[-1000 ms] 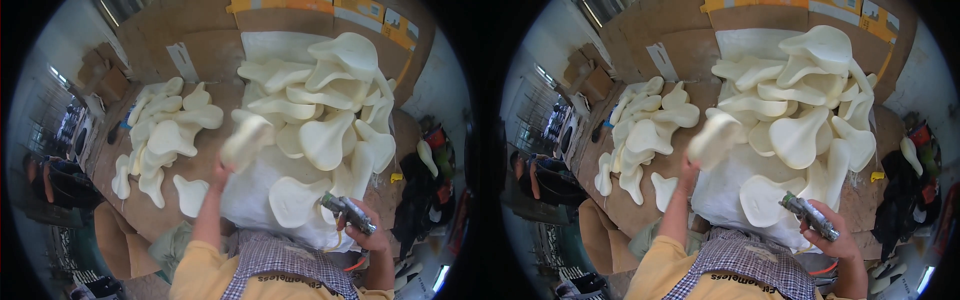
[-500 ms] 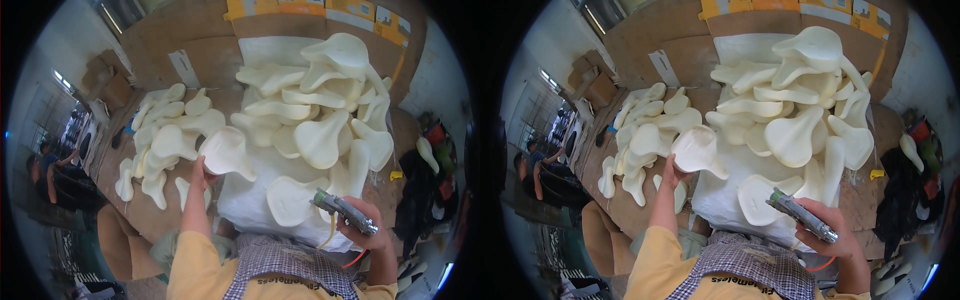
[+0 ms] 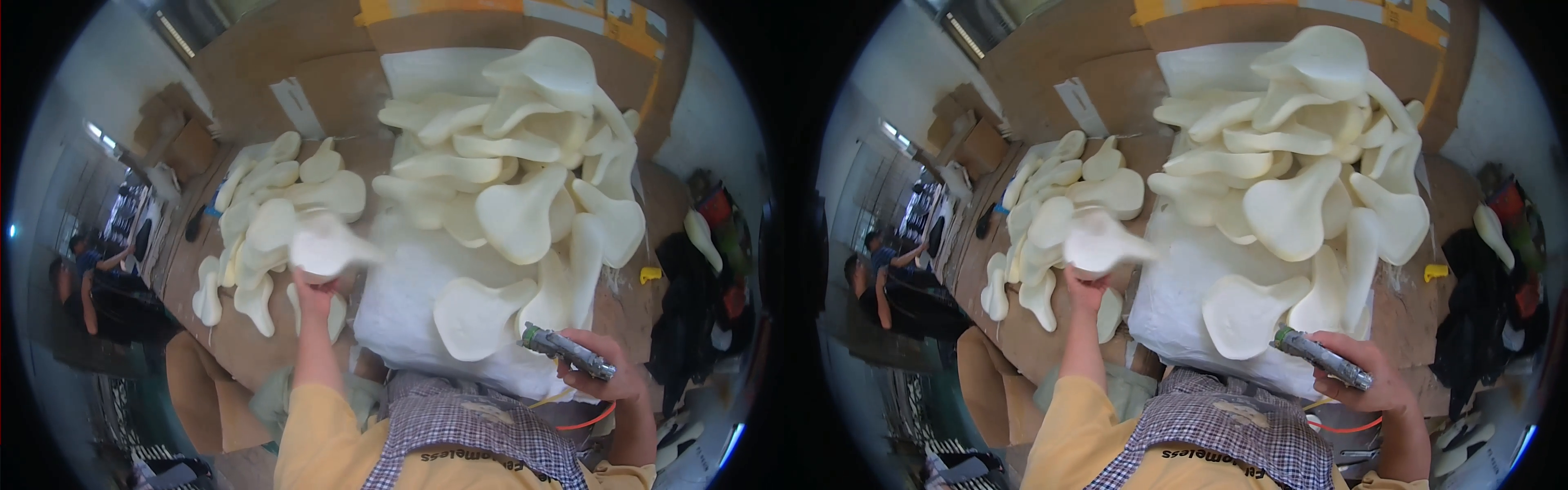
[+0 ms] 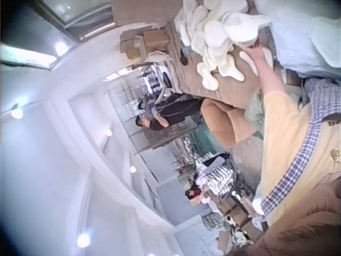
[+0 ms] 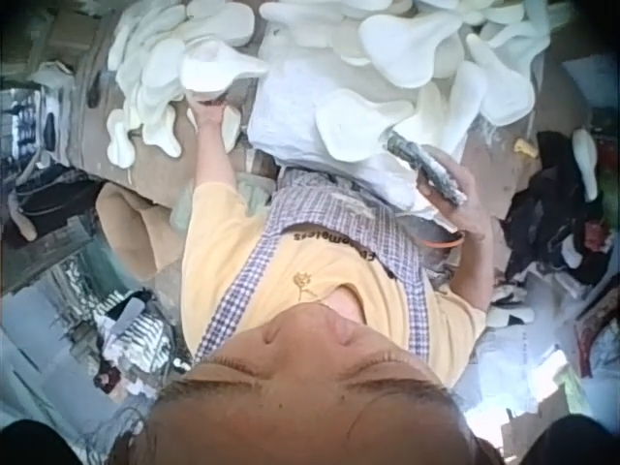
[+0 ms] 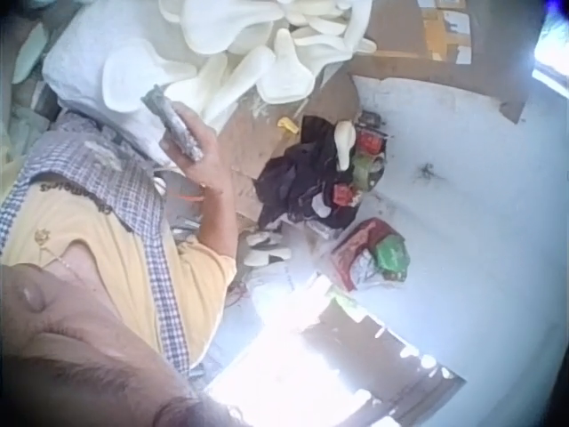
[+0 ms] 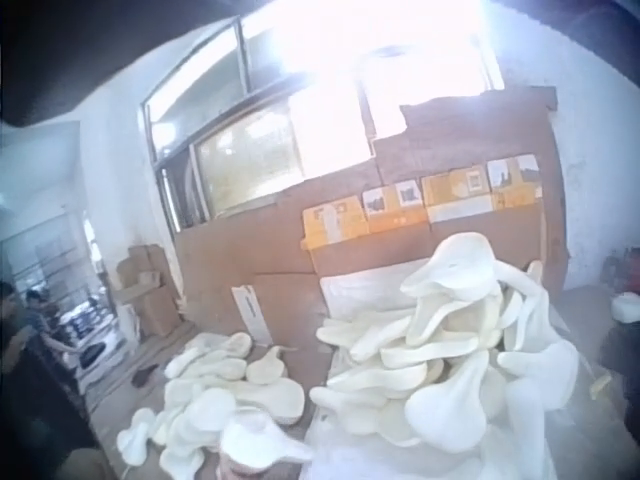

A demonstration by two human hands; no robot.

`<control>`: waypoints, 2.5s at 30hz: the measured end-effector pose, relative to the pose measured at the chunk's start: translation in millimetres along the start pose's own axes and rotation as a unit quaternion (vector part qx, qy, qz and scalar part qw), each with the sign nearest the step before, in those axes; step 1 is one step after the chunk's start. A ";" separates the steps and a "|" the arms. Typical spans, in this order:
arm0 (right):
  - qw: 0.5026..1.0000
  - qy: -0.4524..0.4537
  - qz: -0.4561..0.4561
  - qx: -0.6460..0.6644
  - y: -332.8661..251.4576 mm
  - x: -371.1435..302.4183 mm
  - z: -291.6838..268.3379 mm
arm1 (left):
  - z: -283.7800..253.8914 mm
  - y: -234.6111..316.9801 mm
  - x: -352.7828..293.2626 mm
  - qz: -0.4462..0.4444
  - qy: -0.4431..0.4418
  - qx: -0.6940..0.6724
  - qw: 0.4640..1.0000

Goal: Applying adhesive to foam bicycle seat pads and organizing them in a factory workshop.

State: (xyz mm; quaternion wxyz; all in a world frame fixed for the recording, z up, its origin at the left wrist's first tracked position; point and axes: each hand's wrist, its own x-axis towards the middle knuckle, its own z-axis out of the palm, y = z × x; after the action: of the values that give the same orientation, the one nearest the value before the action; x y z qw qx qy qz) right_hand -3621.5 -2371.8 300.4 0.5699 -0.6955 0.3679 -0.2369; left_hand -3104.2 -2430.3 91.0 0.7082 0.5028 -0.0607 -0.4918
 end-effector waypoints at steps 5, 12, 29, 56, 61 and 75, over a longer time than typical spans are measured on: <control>0.981 0.145 0.058 0.112 19.5 -33.6 9.7 | 30.7 -72.4 -6.4 0.011 -0.023 0.191 0.981; 0.975 0.172 0.063 0.124 15.7 -55.0 34.9 | 103.0 -191.9 -31.5 0.085 -0.363 0.633 0.678; 0.975 0.205 0.039 0.078 -18.3 -95.7 102.8 | 27.9 -180.5 -101.3 -0.089 -0.318 0.460 0.824; 0.830 0.449 0.171 0.283 79.4 -280.4 147.4 | 45.6 -99.0 -170.0 -0.055 -0.317 0.336 0.885; 0.709 0.527 0.250 0.396 205.7 -366.9 230.3 | 95.8 -270.6 -305.6 -0.255 -0.590 0.497 0.583; 0.496 0.641 0.469 0.350 481.8 -403.7 415.7 | -110.0 -907.5 -366.5 0.013 -0.736 0.663 0.134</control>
State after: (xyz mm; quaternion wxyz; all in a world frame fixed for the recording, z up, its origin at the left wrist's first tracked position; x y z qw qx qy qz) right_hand -3675.8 -1837.5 -228.2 0.4013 0.1789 0.7913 -0.4253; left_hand -3803.7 -2090.4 -513.3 -0.2769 0.1742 -0.8622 -0.3868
